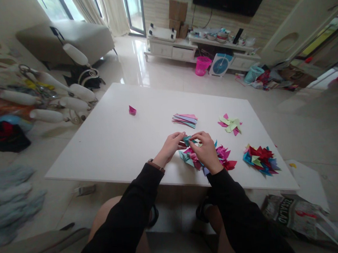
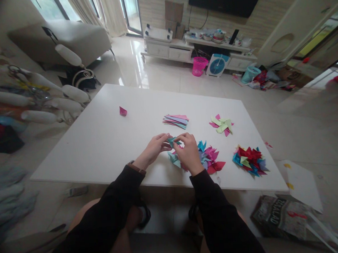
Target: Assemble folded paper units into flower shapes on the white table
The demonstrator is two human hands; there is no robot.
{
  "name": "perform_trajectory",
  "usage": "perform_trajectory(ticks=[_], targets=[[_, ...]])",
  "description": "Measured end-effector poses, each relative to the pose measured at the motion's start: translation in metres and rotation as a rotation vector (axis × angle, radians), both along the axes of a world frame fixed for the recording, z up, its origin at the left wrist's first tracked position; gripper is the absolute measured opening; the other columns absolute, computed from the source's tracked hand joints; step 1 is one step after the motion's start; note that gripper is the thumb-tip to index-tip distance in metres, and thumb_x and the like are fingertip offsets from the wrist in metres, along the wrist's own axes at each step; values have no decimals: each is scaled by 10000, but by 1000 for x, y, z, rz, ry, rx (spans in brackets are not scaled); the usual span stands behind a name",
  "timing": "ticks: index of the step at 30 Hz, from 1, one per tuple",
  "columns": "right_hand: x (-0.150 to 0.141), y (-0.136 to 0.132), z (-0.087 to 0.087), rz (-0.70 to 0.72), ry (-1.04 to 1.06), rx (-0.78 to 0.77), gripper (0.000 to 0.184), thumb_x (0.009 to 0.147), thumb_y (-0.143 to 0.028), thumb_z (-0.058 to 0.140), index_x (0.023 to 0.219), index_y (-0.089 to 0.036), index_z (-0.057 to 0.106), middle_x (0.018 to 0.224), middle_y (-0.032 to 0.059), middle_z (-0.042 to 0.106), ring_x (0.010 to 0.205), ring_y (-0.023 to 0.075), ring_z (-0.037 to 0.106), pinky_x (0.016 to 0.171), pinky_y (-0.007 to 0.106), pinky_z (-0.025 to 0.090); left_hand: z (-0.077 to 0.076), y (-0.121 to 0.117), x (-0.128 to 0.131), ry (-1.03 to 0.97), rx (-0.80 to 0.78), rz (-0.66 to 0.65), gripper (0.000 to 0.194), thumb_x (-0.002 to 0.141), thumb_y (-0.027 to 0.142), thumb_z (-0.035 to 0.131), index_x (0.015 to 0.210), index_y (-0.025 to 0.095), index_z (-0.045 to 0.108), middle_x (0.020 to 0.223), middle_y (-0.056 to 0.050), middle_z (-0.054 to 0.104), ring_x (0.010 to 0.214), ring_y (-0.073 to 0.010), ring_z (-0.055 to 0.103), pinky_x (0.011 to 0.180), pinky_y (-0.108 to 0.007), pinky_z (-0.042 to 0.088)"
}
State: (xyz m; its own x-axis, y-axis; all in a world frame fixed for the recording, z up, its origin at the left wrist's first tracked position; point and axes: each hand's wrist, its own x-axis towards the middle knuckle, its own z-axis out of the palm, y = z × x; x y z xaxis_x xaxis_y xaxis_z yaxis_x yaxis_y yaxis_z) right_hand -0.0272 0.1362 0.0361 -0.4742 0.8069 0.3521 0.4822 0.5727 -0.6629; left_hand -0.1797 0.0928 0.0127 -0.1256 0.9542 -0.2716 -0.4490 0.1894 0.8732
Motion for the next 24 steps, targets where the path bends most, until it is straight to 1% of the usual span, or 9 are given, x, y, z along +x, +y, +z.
perform_trajectory(ticks=[10,24], targets=[[-1,0,0,3,-6,-13,80,853,-184,656,826,-241,705,942,61,664,973,249,587,848,407,485,0,0,0,15,5,-3,387,860,502,710,909,121,664,832,-61,677,655,-118,637,669,-261,532],[-1,0,-1,9,0,-18,76,845,-178,661,830,-241,701,936,56,661,960,245,588,828,395,484,1,-1,1,17,-1,-1,364,861,487,702,916,129,662,844,-56,672,660,-115,632,659,-252,528]])
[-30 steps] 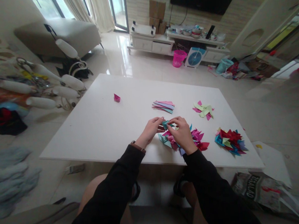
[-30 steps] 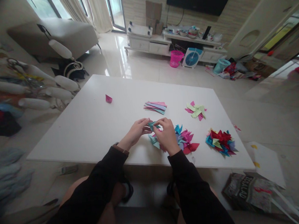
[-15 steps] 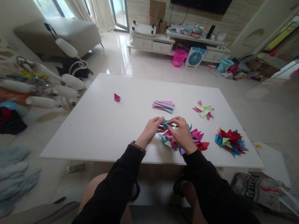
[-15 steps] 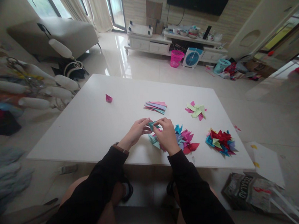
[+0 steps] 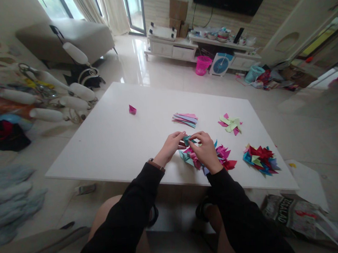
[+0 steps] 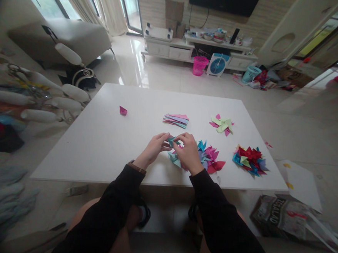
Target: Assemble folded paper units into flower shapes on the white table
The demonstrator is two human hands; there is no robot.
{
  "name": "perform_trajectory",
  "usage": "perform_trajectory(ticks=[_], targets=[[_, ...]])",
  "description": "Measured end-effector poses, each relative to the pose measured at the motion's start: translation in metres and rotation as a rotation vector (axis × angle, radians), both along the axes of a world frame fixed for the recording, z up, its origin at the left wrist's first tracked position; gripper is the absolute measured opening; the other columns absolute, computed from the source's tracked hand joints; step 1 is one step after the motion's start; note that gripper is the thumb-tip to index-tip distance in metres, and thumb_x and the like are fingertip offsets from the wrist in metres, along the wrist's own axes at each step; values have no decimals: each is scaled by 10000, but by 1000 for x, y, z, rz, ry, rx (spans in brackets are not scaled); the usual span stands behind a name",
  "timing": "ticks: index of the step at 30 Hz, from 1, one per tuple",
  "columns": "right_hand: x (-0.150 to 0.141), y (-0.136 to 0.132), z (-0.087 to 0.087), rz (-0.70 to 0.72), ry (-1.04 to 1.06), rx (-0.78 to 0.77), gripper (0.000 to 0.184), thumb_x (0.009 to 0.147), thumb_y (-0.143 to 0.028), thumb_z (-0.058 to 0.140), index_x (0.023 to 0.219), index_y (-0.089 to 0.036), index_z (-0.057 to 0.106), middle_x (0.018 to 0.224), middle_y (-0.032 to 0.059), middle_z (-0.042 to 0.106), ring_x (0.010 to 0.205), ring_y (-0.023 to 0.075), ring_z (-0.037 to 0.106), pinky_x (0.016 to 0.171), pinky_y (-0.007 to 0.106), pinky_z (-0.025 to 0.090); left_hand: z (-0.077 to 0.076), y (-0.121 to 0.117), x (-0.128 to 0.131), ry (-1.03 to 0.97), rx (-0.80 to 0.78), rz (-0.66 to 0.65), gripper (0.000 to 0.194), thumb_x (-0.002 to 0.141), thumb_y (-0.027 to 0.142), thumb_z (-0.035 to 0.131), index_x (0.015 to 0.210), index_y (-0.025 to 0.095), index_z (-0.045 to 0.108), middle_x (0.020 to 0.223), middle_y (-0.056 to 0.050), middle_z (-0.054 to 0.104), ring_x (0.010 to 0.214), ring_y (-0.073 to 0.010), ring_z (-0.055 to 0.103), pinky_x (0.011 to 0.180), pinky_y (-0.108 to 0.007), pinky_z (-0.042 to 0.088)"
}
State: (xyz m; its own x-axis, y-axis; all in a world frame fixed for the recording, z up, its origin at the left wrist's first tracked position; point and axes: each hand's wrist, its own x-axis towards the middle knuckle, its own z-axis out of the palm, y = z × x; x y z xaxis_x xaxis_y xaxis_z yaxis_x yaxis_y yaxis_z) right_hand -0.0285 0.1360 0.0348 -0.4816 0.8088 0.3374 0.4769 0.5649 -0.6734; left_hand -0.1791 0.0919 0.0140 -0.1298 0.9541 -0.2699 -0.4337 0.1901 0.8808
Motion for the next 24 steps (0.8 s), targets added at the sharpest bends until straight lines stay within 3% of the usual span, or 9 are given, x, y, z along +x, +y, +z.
perform_trajectory(ticks=[24], targets=[[1,0,-1,3,-10,-16,67,857,-205,660,841,-246,710,941,59,661,975,252,585,829,399,486,-2,1,0,0,-8,2,380,854,507,708,903,133,659,824,-49,659,653,-121,634,654,-264,533]])
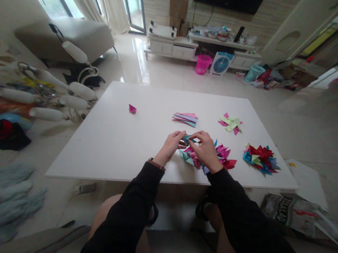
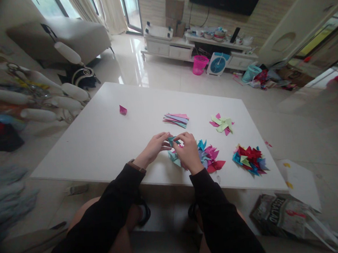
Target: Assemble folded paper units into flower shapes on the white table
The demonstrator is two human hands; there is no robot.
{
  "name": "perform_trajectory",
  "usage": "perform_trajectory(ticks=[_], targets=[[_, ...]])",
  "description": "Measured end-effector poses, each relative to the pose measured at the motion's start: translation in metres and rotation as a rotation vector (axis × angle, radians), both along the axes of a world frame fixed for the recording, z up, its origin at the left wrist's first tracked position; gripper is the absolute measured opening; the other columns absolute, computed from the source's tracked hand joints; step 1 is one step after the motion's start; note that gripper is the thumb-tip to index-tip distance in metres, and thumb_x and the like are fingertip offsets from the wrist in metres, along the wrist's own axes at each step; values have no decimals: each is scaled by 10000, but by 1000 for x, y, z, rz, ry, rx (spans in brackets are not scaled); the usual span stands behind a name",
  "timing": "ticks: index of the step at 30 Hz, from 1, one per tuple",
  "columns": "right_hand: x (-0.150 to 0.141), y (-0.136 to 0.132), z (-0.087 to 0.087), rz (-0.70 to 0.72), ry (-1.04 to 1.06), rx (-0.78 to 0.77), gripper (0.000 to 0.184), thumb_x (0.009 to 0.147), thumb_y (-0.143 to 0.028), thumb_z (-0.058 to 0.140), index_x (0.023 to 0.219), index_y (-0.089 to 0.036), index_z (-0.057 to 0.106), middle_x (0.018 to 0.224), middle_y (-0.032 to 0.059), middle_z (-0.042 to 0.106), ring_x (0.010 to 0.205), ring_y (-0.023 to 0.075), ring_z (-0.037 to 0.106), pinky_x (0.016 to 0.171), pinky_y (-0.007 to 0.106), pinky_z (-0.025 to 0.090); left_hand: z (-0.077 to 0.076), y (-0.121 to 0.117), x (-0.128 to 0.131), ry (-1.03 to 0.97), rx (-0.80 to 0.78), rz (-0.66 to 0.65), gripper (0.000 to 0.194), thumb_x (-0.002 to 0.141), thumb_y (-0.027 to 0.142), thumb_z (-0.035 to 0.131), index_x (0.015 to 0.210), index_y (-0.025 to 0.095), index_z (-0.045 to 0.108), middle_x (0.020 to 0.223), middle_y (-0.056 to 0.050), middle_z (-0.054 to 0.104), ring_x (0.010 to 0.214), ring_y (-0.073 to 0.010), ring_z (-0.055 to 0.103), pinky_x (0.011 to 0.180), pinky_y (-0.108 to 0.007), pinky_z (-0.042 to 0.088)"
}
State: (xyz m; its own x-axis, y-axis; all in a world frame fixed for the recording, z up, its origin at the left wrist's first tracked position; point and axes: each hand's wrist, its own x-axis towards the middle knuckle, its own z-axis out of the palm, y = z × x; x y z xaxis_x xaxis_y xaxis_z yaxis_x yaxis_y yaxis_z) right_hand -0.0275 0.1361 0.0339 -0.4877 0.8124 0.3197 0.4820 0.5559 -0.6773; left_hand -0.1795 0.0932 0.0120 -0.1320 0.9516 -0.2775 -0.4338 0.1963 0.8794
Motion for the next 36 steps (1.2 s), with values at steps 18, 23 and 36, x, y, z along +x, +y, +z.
perform_trajectory(ticks=[18,23,36], targets=[[0,-1,2,4,-20,6,74,858,-193,663,839,-244,712,938,62,659,979,255,586,834,397,485,2,-2,1,24,-9,-7,373,858,508,694,919,141,664,834,-50,660,682,-125,636,657,-255,521],[0,-1,1,-1,-16,5,68,856,-188,669,845,-238,715,938,60,660,976,251,586,823,385,486,0,-1,0,29,-19,-7,371,861,505,688,921,140,662,844,-53,660,677,-122,634,648,-249,519],[-1,-1,1,2,-16,3,64,849,-177,672,836,-223,715,937,60,660,974,249,585,825,384,481,2,-1,1,44,-18,-15,353,879,489,666,921,139,657,841,-48,659,682,-116,631,655,-243,524]])
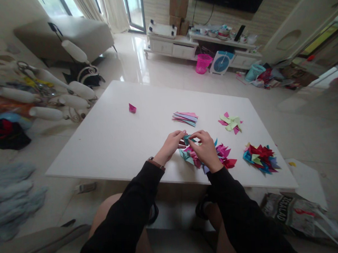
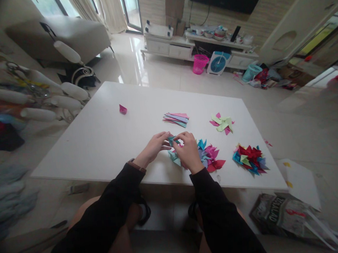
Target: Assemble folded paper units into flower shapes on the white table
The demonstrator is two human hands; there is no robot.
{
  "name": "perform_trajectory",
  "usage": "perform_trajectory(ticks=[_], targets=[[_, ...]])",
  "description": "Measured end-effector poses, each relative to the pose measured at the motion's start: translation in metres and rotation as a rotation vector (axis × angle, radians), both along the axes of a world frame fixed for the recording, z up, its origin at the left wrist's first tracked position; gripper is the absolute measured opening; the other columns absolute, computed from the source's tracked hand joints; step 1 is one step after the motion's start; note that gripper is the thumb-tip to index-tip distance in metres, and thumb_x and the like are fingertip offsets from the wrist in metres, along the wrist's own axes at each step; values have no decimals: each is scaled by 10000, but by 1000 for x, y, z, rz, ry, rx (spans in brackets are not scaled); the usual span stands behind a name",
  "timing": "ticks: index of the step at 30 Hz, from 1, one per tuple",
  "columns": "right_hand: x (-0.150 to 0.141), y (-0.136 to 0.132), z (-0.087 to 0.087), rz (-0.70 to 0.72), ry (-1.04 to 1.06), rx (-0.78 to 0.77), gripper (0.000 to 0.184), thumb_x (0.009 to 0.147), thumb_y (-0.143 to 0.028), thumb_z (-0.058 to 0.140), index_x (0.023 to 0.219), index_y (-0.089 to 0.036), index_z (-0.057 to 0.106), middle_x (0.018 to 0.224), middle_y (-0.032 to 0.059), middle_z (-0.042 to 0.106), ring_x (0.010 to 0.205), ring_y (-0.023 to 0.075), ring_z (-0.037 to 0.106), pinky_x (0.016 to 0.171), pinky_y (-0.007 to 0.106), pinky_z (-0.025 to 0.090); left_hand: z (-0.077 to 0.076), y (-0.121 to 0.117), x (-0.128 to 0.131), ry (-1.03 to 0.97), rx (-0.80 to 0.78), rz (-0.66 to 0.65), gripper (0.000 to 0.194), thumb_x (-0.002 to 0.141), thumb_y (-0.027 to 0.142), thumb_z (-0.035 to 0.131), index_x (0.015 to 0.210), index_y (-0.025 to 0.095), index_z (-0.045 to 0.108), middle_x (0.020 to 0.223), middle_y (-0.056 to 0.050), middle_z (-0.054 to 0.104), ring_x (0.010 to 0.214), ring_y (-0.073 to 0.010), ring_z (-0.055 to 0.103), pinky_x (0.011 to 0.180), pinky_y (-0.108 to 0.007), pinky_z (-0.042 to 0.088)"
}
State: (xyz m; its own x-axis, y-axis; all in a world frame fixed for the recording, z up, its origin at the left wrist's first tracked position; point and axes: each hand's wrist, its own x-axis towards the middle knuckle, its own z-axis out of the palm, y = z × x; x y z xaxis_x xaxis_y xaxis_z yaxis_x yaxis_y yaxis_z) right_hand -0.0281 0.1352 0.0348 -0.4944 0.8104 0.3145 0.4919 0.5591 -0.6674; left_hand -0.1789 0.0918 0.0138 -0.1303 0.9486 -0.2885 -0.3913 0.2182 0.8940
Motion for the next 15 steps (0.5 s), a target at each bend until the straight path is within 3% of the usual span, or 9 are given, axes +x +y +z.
perform_trajectory(ticks=[9,15], targets=[[1,1,-4,0,-1,6,83,847,-168,677,822,-236,718,923,50,653,965,242,580,820,376,478,1,0,-3,55,-13,-5,377,880,517,658,915,141,659,841,-45,646,683,-119,620,650,-248,529],[12,5,-9,-28,-35,29,96,851,-152,665,805,-223,710,858,38,640,919,230,586,826,373,465,0,1,1,81,-47,-96,419,914,565,586,971,157,657,880,-66,674,740,-162,667,681,-284,548]])
